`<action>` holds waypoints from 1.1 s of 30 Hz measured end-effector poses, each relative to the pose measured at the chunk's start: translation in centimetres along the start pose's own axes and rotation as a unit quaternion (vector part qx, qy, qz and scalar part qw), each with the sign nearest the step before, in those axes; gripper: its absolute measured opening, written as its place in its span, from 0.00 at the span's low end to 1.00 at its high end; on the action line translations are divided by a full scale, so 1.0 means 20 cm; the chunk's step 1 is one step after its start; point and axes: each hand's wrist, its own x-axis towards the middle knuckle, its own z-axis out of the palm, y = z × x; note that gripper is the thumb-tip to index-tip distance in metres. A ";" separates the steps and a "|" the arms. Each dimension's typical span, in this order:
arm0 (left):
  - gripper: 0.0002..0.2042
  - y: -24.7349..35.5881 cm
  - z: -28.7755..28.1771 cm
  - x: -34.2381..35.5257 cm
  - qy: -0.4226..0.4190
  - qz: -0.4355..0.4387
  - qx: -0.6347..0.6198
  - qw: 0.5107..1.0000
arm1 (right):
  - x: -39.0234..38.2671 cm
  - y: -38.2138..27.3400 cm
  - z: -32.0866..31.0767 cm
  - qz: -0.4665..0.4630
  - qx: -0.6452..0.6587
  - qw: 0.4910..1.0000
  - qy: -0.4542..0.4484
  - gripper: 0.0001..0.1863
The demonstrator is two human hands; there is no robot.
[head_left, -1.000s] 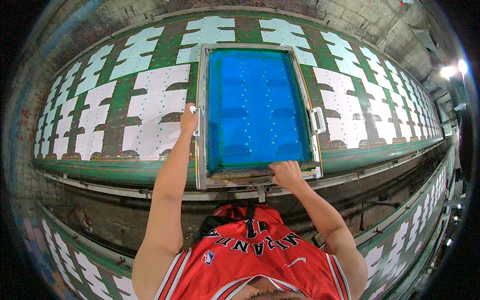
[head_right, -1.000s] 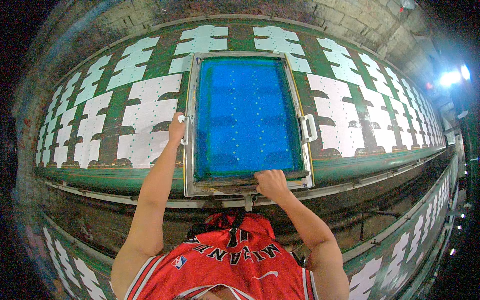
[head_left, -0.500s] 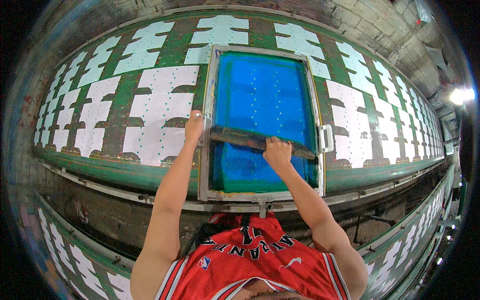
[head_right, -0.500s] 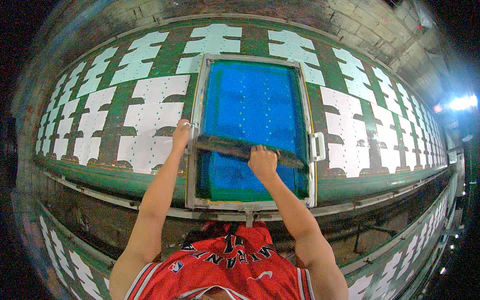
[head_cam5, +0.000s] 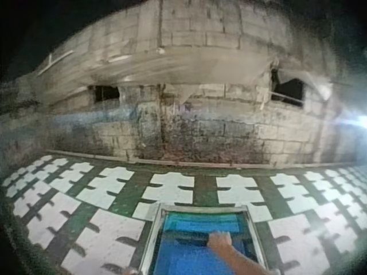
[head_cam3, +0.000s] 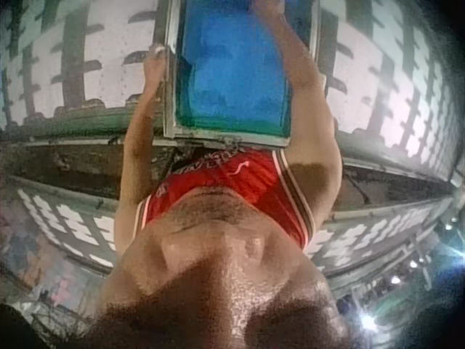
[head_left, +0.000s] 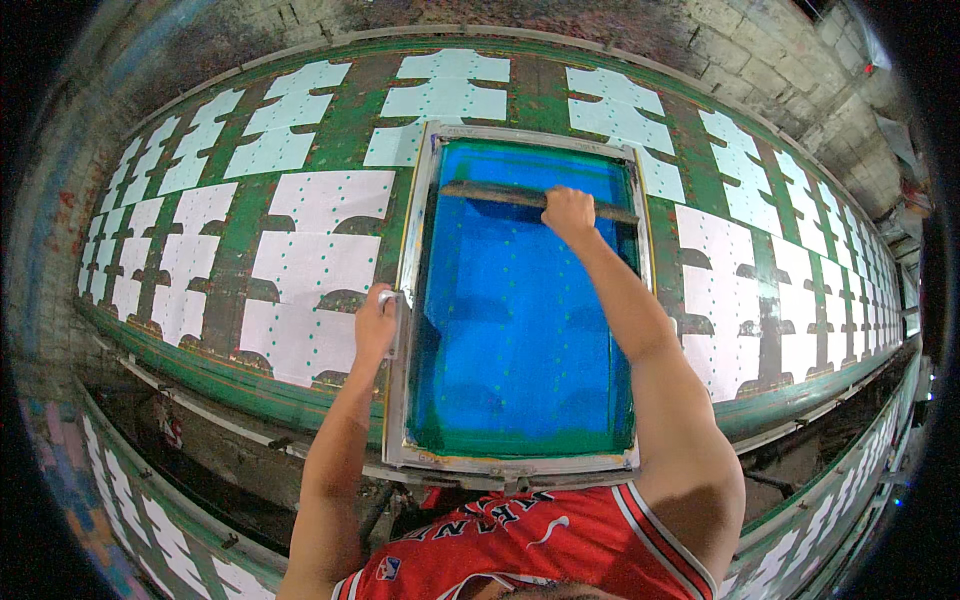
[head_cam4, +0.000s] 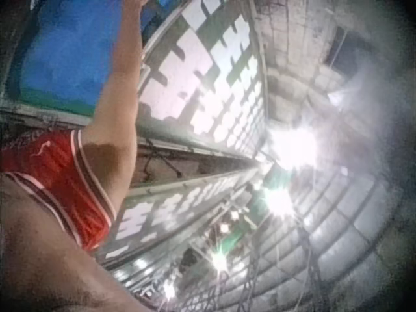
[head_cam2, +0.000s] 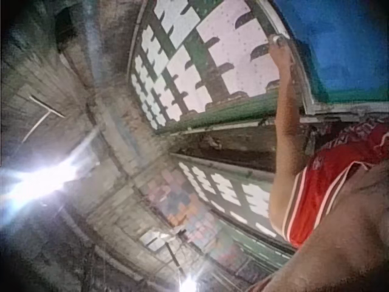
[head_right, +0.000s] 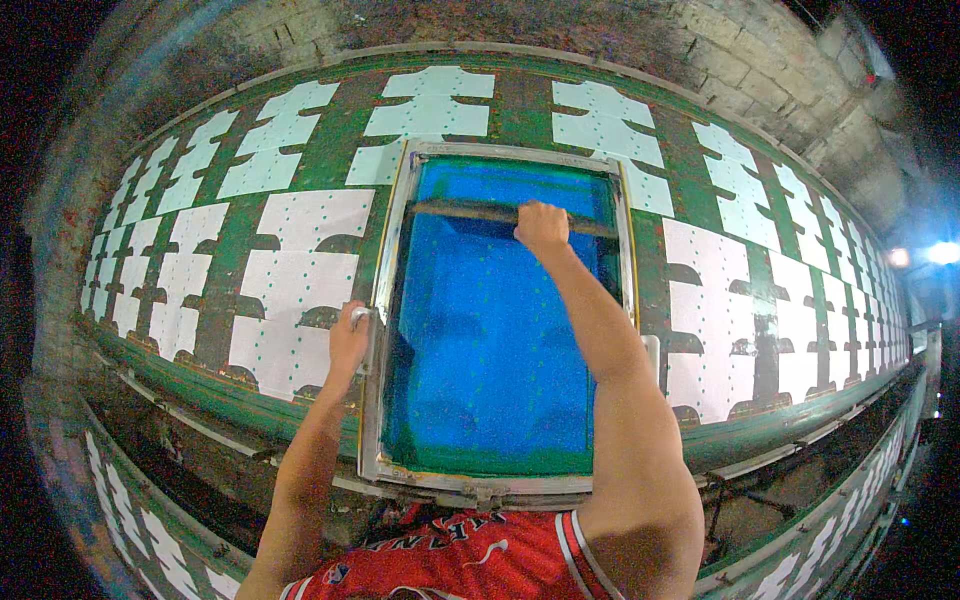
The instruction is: The person performs screen printing by repeatedly pulling a squeegee across a blue screen to transfer ink onto white T-shirts arranged on a green conveyor belt. The person moves the screen to the next shirt after each print and continues the process along the line.
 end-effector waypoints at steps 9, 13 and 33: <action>0.16 0.02 -0.01 0.01 -0.021 -0.048 -0.031 0.998 | 0.41 0.27 -0.08 -0.039 0.001 0.999 0.024 0.13; 0.17 0.01 -0.02 0.00 -0.023 -0.052 -0.014 0.998 | 0.52 0.31 -0.15 -0.009 0.011 1.000 -0.015 0.17; 0.16 -0.08 -0.01 0.00 -0.025 0.037 -0.032 0.998 | -0.49 0.03 -0.23 -0.007 0.043 0.992 -0.118 0.11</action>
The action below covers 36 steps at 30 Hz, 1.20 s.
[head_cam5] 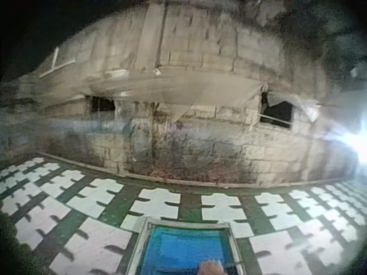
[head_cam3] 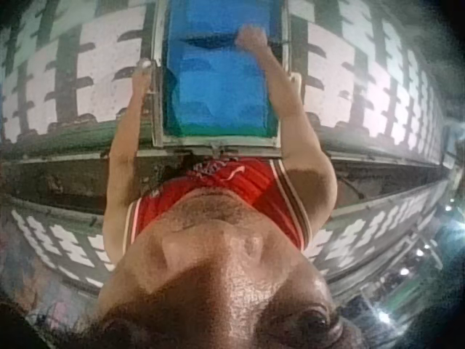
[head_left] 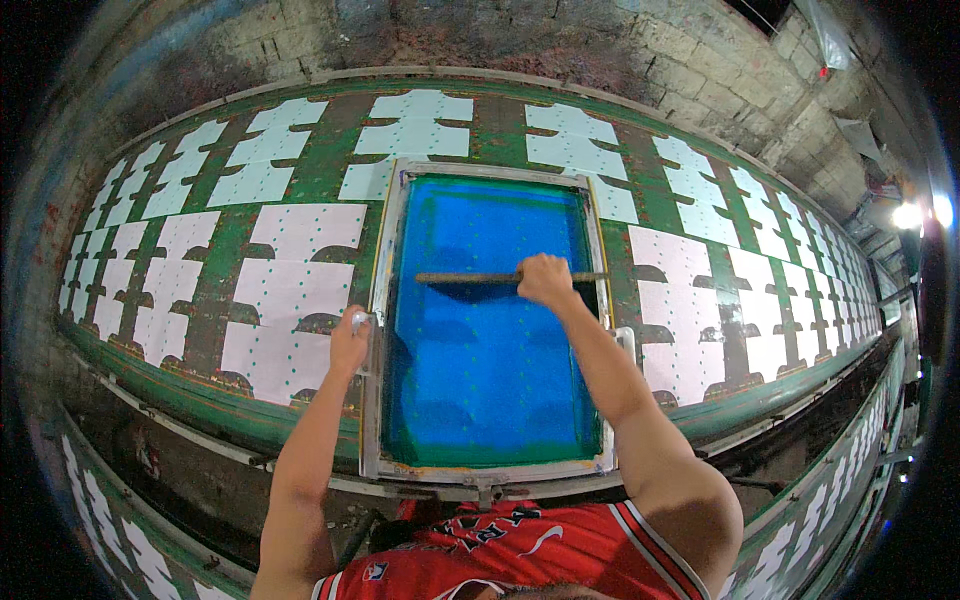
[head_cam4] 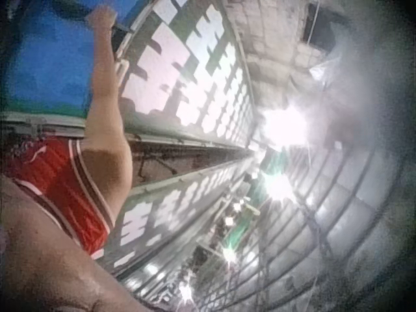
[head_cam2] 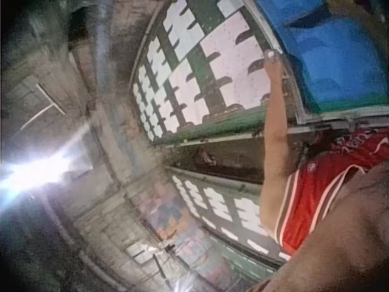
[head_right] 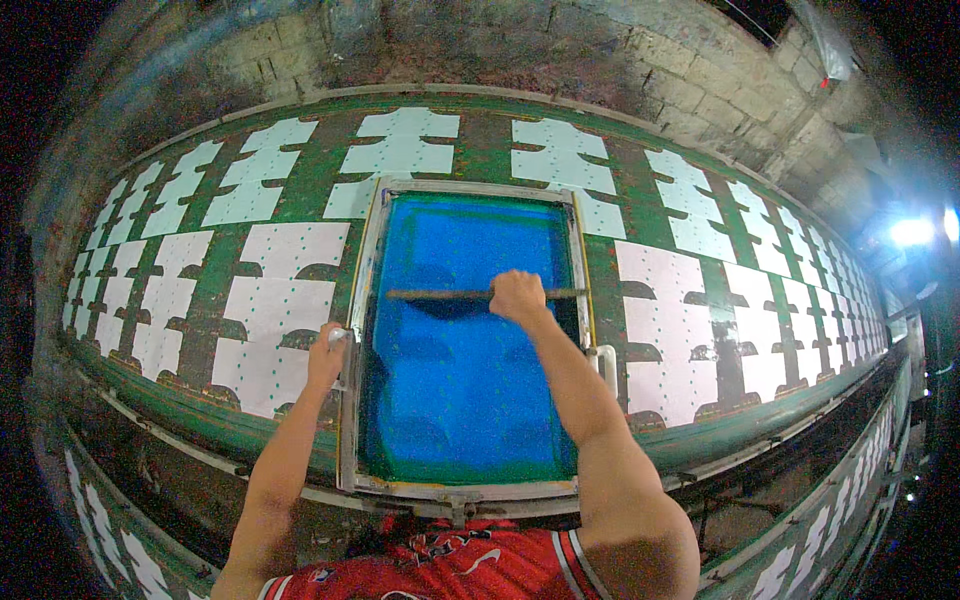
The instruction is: The person performs screen printing by repeatedly pulling a squeegee across a blue screen to transfer ink onto white T-shirts arranged on a green conveyor belt. The person moves the screen to the next shirt after each print and continues the process along the line.
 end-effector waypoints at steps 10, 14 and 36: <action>0.18 0.02 -0.01 -0.02 0.003 0.016 0.030 0.999 | -1.14 -0.42 0.16 -0.027 0.017 0.999 -0.024 0.13; 0.19 0.01 0.00 -0.03 0.018 0.012 0.039 0.999 | -1.49 -0.56 0.21 -0.038 0.043 0.998 0.001 0.15; 0.31 0.15 0.00 -0.14 0.027 -0.070 0.191 0.979 | -1.93 -0.45 0.23 -0.139 0.291 0.946 -0.036 0.35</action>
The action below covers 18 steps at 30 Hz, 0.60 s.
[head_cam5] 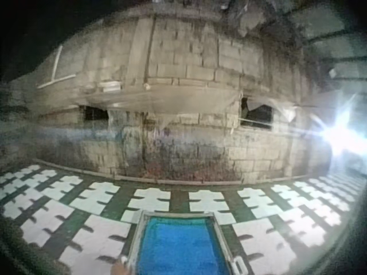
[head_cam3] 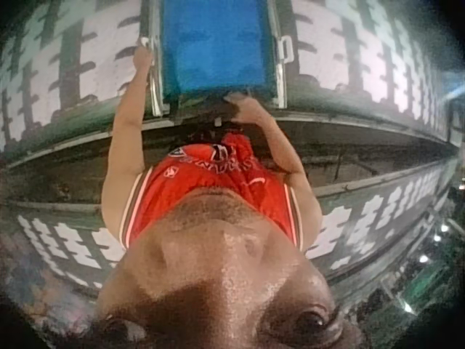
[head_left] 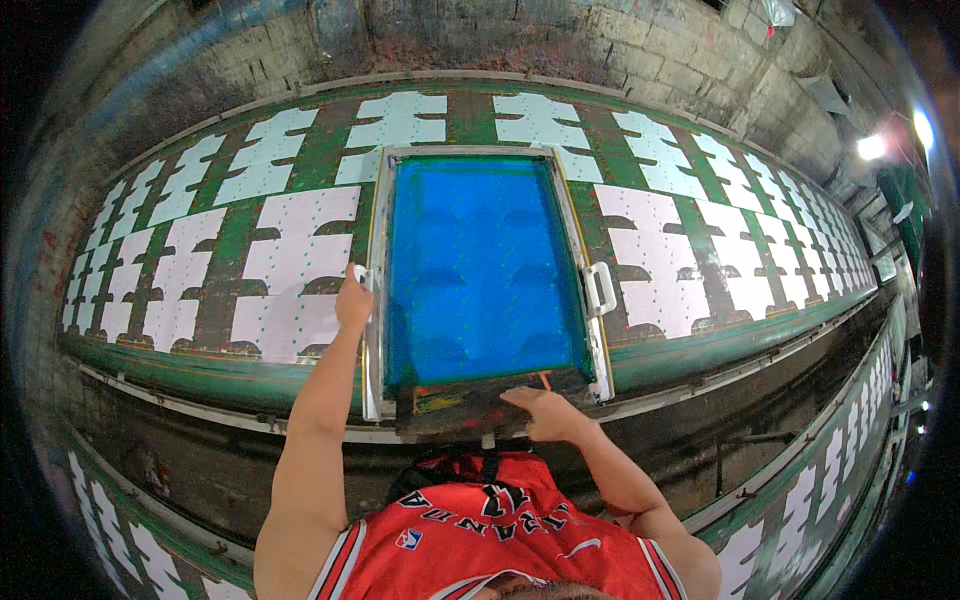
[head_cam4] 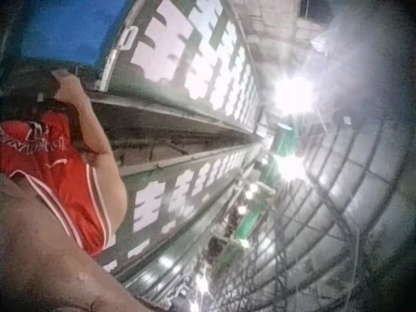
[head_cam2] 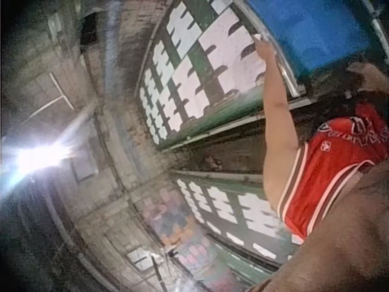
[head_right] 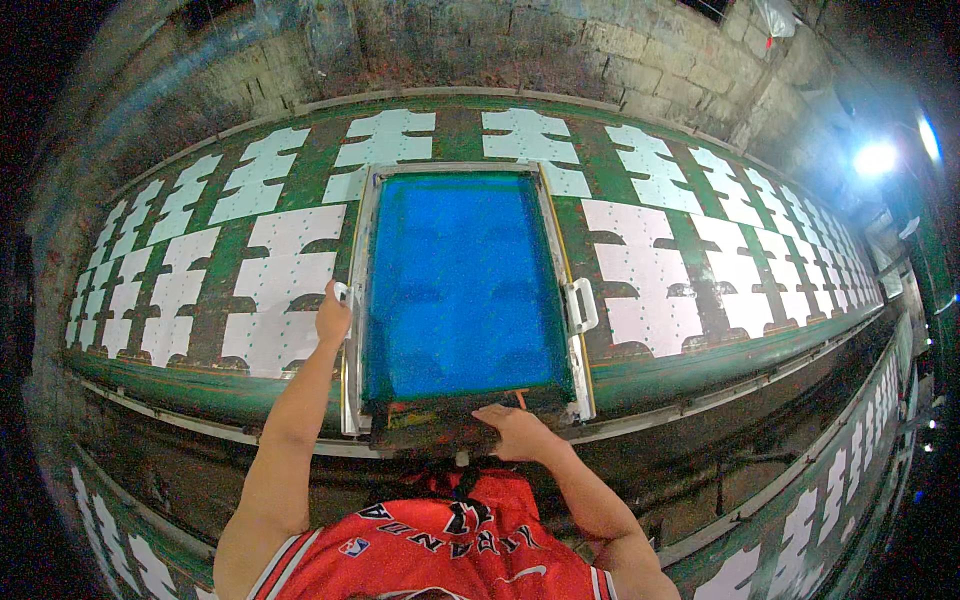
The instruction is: The person performs screen printing by repeatedly pulling a squeegee across a blue screen to transfer ink onto white T-shirts arranged on a green conveyor belt. The person moves the screen to the next shirt after each print and continues the process along the line.
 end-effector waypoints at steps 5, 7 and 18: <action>0.24 0.00 0.06 0.00 0.027 -0.034 0.049 0.998 | -0.05 0.41 -0.33 0.114 0.074 0.971 0.198 0.27; 0.22 0.00 0.08 0.01 0.065 -0.021 0.073 0.995 | -0.05 0.61 -0.44 0.198 0.025 0.942 0.271 0.25; 0.19 0.01 0.08 0.01 0.094 -0.075 0.032 0.992 | 0.09 1.21 -0.55 0.236 0.032 0.941 0.241 0.27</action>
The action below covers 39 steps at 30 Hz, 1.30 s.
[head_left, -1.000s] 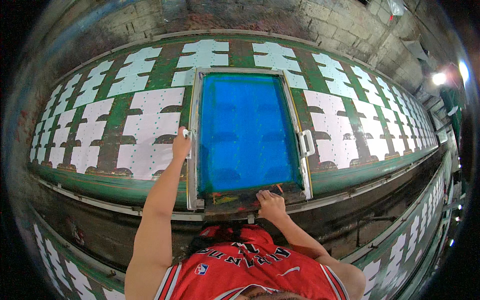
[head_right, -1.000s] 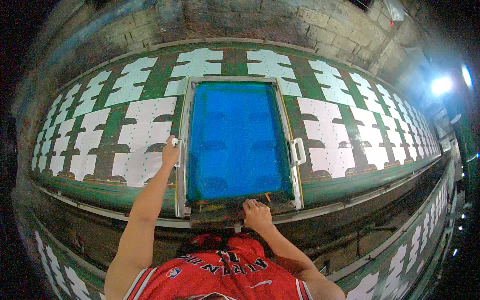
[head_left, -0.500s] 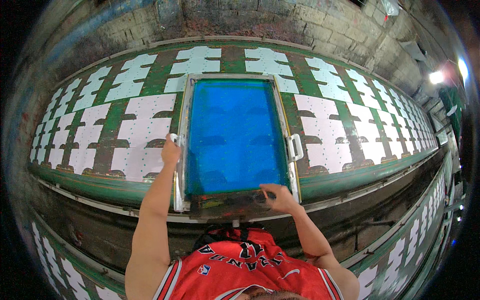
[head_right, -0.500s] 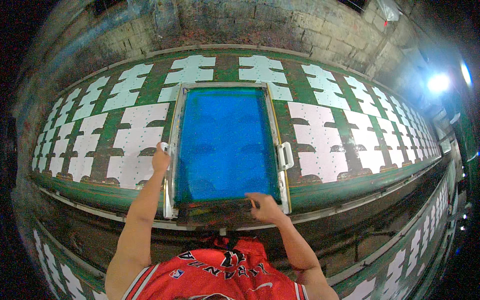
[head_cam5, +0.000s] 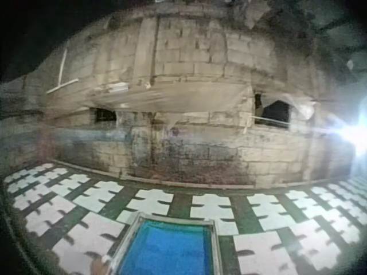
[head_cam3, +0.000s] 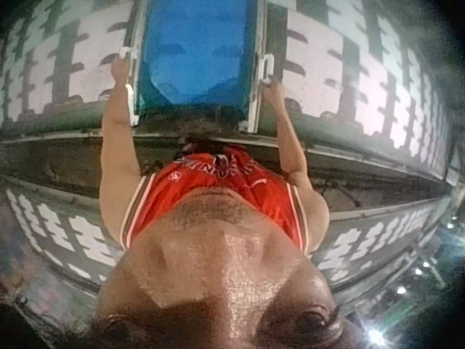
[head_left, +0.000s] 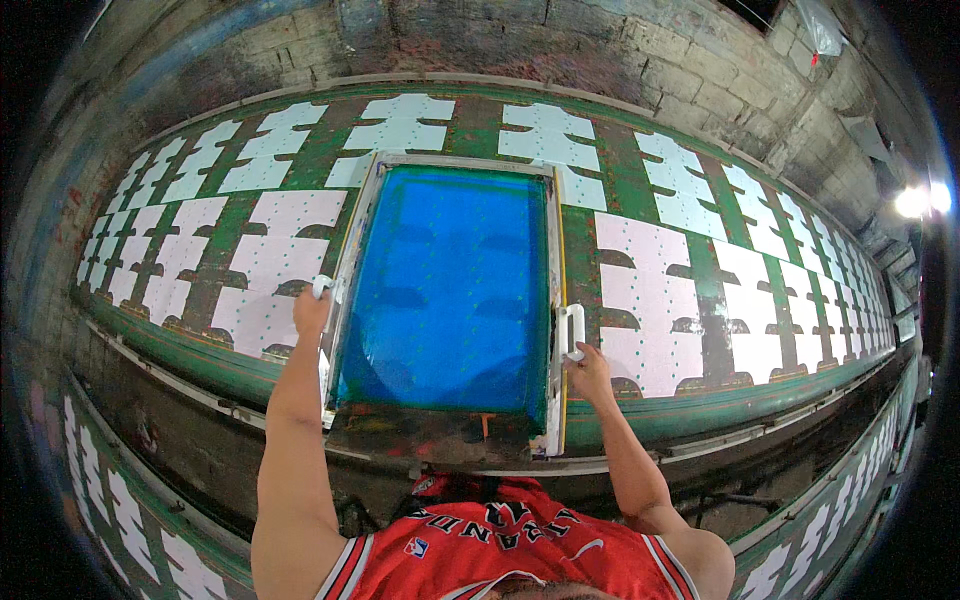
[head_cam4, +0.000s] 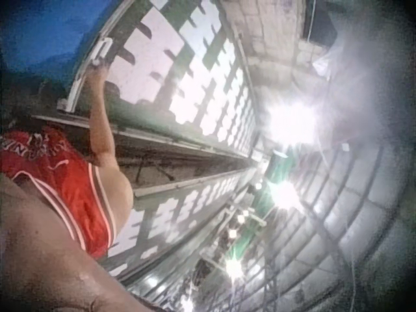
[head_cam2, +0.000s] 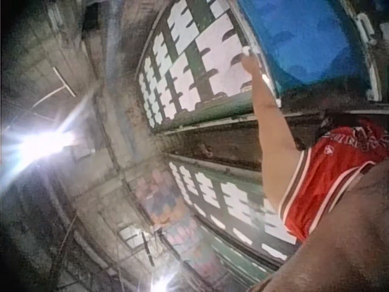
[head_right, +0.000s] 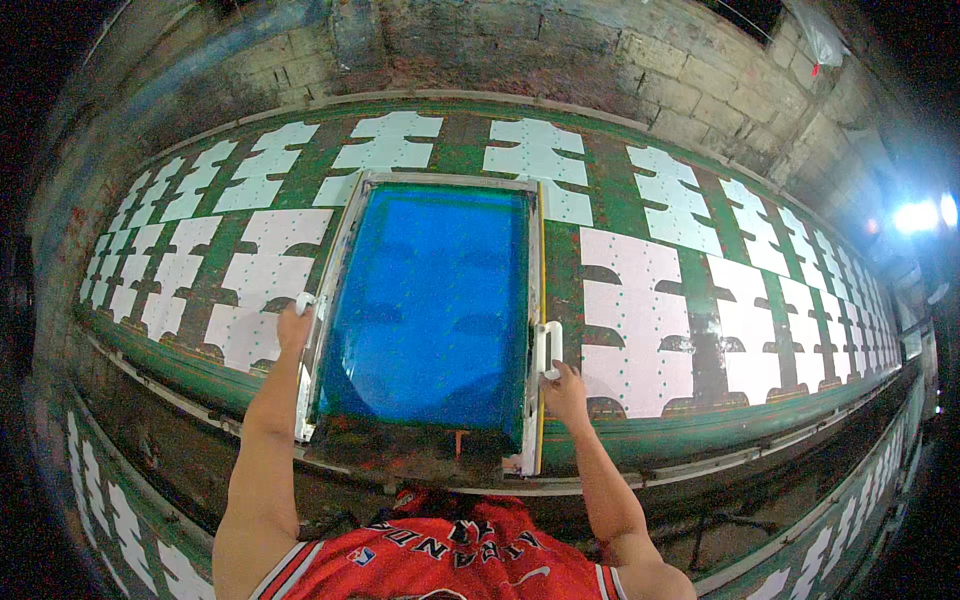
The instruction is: The person performs screen printing by repeatedly pulling a squeegee across a blue screen to transfer ink onto white T-shirts arranged on a green conveyor belt. The person moves the screen to the next shirt after each print and continues the process along the line.
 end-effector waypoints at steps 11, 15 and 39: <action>0.21 -0.01 0.01 0.00 0.006 -0.015 -0.002 1.000 | 0.06 0.10 0.09 0.025 0.137 0.990 0.037 0.31; 0.22 -0.04 0.05 0.02 0.024 -0.011 0.022 0.999 | 0.07 0.10 0.11 0.039 0.192 0.980 0.036 0.34; 0.27 0.55 -0.27 0.13 -0.046 0.011 0.017 0.999 | 0.19 0.00 -0.53 0.103 0.249 0.959 0.092 0.43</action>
